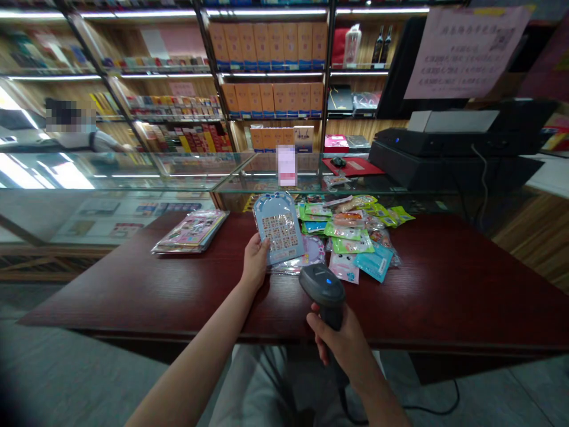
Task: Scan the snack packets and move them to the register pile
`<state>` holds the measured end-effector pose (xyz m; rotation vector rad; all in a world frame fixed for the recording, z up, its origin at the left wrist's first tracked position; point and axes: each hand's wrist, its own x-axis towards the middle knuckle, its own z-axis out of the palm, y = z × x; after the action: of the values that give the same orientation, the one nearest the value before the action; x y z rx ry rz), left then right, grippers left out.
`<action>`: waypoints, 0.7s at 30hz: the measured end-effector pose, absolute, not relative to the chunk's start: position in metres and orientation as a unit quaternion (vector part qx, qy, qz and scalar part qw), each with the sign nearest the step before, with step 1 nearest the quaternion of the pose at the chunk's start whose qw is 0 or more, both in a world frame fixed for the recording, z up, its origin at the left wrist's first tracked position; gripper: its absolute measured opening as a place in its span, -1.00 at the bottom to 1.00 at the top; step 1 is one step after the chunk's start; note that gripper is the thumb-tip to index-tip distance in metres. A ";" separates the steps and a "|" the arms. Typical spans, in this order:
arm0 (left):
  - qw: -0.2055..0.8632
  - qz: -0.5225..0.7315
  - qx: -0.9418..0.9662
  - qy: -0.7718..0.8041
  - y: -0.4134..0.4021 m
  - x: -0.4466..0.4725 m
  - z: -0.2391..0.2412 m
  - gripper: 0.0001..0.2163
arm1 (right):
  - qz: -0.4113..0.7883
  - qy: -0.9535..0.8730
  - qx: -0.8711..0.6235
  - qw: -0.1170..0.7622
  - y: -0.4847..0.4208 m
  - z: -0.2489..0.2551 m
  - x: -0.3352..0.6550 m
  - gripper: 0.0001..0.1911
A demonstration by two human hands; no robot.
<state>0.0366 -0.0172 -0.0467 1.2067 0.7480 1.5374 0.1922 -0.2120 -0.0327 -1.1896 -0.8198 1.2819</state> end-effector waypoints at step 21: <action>0.509 0.640 0.495 0.294 -0.020 0.038 -0.043 -0.62 | 0.527 -0.348 -0.504 0.589 -0.214 -0.030 0.195 -0.60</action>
<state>0.0383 -0.0201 -0.0426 1.1913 0.7084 1.5407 0.1946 -0.2137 -0.0300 -1.1747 -0.8109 1.2262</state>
